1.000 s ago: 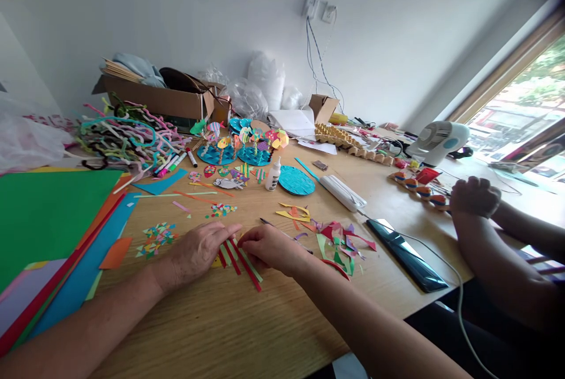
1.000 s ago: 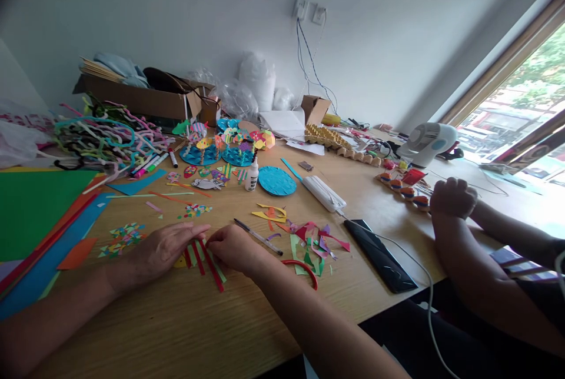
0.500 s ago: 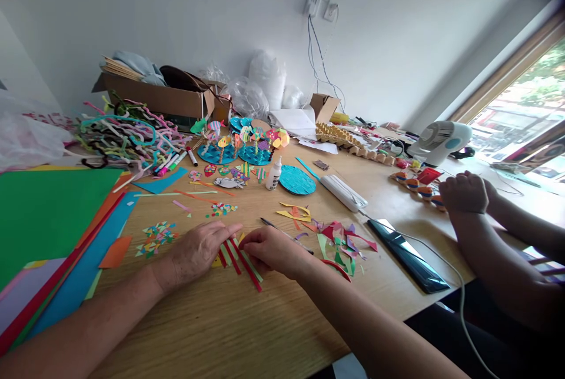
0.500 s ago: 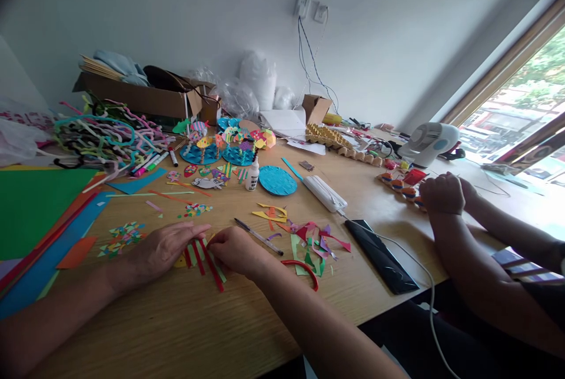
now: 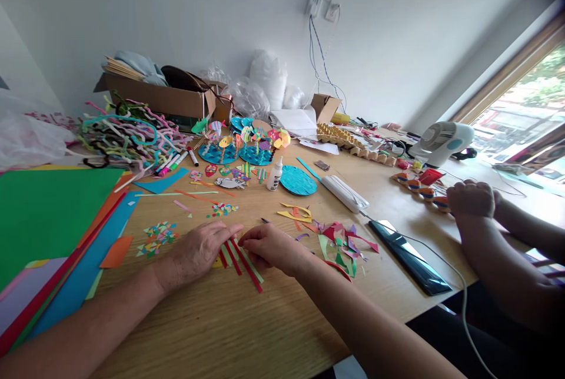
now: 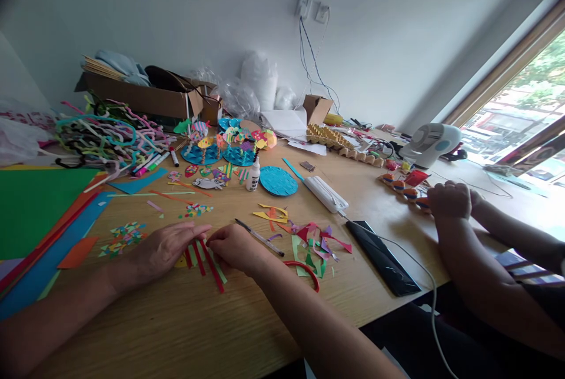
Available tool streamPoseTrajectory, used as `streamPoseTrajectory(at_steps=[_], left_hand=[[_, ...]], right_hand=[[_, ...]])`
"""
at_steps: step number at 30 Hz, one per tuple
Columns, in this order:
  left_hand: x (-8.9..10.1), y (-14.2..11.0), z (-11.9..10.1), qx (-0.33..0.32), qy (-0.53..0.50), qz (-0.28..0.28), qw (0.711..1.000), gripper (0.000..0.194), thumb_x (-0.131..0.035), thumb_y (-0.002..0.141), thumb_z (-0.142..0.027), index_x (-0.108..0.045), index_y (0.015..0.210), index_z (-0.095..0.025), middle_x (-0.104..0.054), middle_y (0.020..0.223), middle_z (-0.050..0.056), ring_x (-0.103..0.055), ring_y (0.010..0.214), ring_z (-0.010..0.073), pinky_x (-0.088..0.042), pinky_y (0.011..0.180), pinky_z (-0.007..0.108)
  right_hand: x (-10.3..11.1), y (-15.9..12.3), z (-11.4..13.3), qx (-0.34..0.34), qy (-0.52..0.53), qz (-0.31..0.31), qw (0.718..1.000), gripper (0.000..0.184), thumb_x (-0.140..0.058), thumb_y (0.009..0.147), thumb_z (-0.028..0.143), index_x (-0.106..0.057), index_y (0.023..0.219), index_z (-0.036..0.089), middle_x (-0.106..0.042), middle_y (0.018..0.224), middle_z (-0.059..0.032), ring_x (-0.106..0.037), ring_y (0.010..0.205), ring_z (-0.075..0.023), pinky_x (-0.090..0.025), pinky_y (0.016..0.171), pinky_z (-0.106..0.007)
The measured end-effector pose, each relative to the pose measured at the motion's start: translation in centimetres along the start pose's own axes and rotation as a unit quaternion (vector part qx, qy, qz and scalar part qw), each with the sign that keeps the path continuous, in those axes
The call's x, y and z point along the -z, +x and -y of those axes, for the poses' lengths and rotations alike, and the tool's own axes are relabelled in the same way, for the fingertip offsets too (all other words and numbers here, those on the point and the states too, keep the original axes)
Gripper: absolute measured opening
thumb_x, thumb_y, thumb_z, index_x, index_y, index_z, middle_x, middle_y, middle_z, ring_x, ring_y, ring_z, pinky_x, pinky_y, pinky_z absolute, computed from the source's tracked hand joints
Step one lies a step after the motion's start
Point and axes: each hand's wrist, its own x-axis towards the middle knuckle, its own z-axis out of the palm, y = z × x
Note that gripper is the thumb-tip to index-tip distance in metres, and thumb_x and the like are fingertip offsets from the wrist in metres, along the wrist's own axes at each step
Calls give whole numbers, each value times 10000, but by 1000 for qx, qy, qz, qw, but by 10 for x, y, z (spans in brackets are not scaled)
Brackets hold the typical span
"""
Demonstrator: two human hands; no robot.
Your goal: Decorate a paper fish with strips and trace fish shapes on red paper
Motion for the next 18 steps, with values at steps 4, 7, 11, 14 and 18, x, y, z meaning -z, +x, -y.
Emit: streamPoseTrajectory(at_steps=[4,7,11,14,18], left_hand=[[0,0,0,5,-2,0,1000,424,-303,849,-59,-513,1194,-186,-630,990,69,-580,952,178,-479,860,332],[0,1,1,8,-4,2,1000,428,-303,845,-57,-506,1201,-182,-634,976,67,-582,936,178,-481,852,330],[1,1,0,7,-9,8,1000,407,-303,852,-66,-529,1173,-172,-635,973,75,-585,917,183,-484,840,334],[1,1,0,8,-10,6,1000,423,-295,850,-60,-524,1186,-176,-629,998,81,-579,933,186,-482,845,344],[0,1,0,12,-11,2,1000,433,-309,844,-64,-516,1202,-196,-633,981,65,-580,935,180,-479,856,336]], right_hand=[[-1,-1,1,0,5,-1,1000,168,-450,741,114,-535,600,152,-405,419,77,-344,358,-49,-253,367,-176],[-1,-5,3,-4,9,1,1000,173,-439,746,104,-554,627,152,-399,412,81,-351,357,-54,-262,370,-177],[-1,-4,4,-4,10,-5,1000,173,-437,757,99,-571,661,151,-406,411,84,-340,351,-54,-261,371,-180],[-1,0,4,-2,10,-10,1000,184,-442,753,99,-540,608,155,-402,407,83,-333,350,-51,-257,372,-182],[-2,-5,4,-5,13,-9,1000,196,-437,741,87,-521,579,159,-394,405,85,-333,348,-51,-257,366,-180]])
